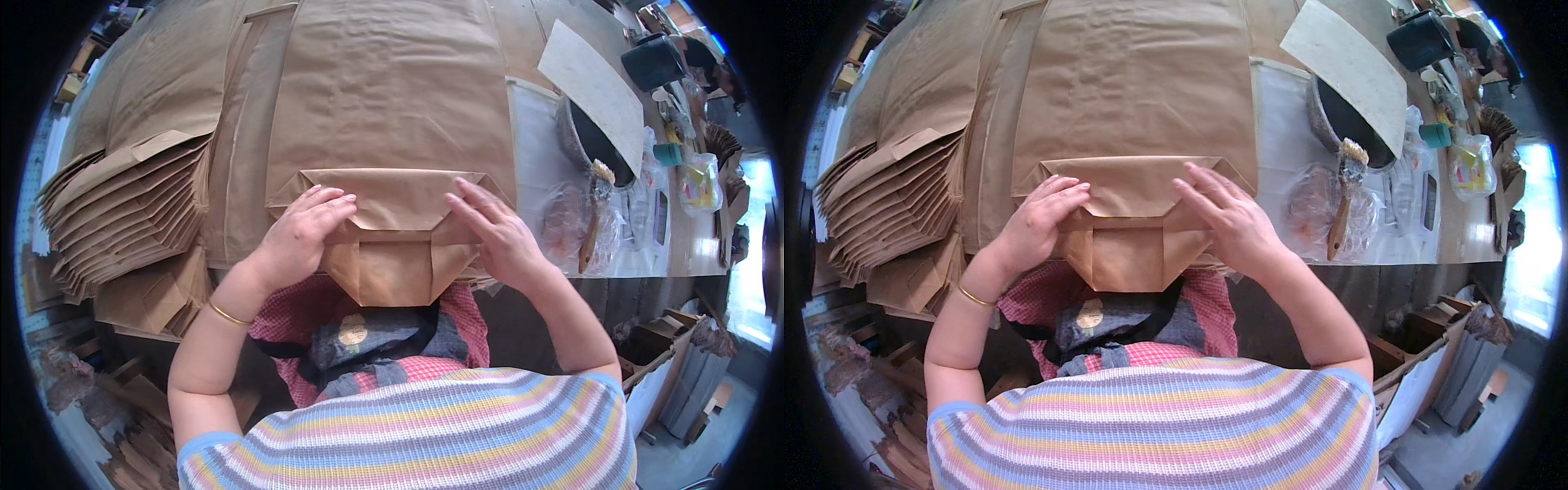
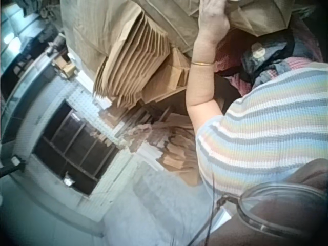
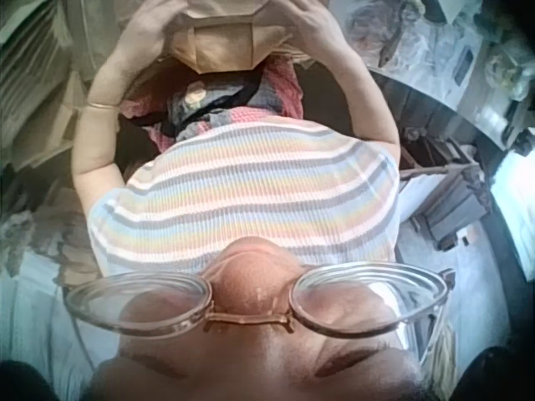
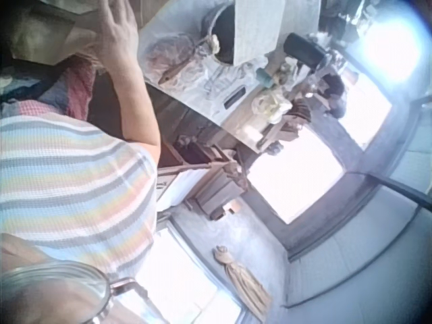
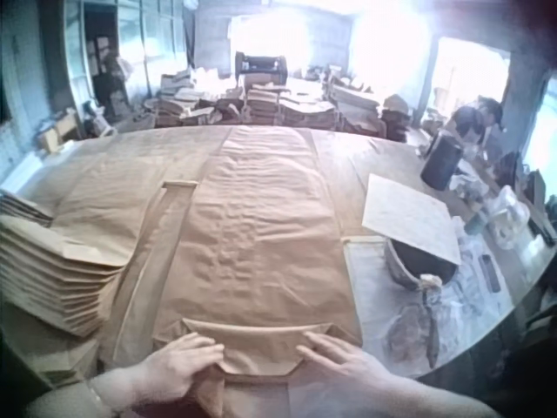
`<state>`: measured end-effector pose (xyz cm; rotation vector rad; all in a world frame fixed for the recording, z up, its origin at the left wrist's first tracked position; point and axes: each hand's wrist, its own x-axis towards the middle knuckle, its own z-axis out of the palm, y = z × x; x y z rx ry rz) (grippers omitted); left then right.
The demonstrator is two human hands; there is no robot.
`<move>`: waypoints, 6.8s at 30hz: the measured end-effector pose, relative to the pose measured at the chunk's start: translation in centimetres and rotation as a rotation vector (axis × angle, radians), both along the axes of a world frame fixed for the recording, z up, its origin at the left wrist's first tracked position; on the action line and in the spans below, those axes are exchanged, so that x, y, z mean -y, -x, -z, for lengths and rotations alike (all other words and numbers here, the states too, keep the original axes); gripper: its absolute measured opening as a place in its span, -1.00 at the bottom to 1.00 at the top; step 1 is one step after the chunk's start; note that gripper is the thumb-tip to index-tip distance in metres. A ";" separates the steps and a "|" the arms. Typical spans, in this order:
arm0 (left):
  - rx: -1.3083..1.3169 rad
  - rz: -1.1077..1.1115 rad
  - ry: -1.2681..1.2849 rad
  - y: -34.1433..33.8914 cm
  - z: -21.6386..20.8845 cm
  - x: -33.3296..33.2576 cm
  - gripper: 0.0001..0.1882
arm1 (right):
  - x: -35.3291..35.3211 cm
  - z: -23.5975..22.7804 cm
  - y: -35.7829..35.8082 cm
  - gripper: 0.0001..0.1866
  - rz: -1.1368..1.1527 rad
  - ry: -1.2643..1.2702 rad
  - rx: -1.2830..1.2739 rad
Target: The person repeatedly folds the top flap of a brown paper envelope, applies glue to the flap using a brush, and presses it closed. The finished envelopes are stacked to the left.
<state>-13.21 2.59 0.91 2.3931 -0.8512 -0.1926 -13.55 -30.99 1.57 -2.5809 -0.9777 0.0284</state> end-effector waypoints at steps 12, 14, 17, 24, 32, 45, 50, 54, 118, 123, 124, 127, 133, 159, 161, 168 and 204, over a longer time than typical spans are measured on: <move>-0.026 0.048 -0.027 1.9 -1.1 -0.2 -0.82 | -0.6 3.0 4.4 -0.72 0.174 -0.221 0.027; 0.009 0.001 0.074 2.0 0.1 -0.8 -0.83 | -0.4 3.7 3.8 -0.82 0.275 -0.369 -0.016; 0.017 -0.164 0.225 0.9 1.3 -0.6 -0.88 | -0.8 2.8 1.2 -0.88 0.340 -0.421 -0.134; 0.034 -0.495 0.226 -0.8 3.6 1.7 -0.78 | -3.5 4.1 -2.0 -0.79 0.503 -0.454 -0.183; 0.256 -0.774 -0.268 -3.5 3.8 5.2 -0.49 | -6.7 3.9 -4.4 -0.49 0.743 0.062 0.040; 0.075 -0.191 -0.478 0.4 1.5 6.0 -0.01 | -10.0 3.4 0.3 -0.14 0.162 0.020 0.036; -0.012 -0.266 -0.568 0.3 1.0 5.5 0.08 | -6.6 2.1 0.4 -0.08 0.222 -0.061 -0.095; -0.047 -0.364 -1.014 0.5 -2.1 9.7 0.02 | -2.9 0.6 -0.6 -0.42 0.452 -0.515 -0.119; 0.106 -0.091 -0.352 -2.1 3.1 4.1 -0.09 | -10.1 4.1 -3.4 -0.05 -0.036 0.016 0.006; 0.111 -0.303 -0.404 -0.4 4.1 -2.2 0.19 | -4.8 3.3 -2.2 0.13 0.258 0.129 -0.061; 0.120 -0.288 -0.390 -0.5 3.9 -2.3 0.16 | -4.7 3.4 -2.2 0.14 0.261 0.133 -0.051; 0.133 -0.267 -0.292 -1.9 3.1 -2.4 0.08 | -3.4 2.5 -3.6 -0.12 0.235 -0.187 -0.199; 0.278 -0.454 0.083 -6.2 1.4 2.2 -0.32 | -2.2 5.0 -7.3 -0.64 0.416 -0.705 -0.357; -0.368 -0.491 0.055 -14.1 1.7 3.9 -0.61 | -12.4 -2.3 -5.9 -0.86 0.129 -0.254 0.203; -0.244 -0.508 0.178 -13.6 2.3 3.5 -0.57 | -10.9 -4.5 -8.6 -0.84 0.204 -0.122 0.394; 0.424 -0.520 -0.152 -12.3 -0.1 4.6 -0.69 | -7.9 -4.3 -6.3 -0.73 -0.208 0.777 -0.333; -0.403 -0.311 -0.122 -6.6 0.1 2.2 -0.78 | -4.9 0.0 -8.4 -0.85 0.231 0.601 -0.347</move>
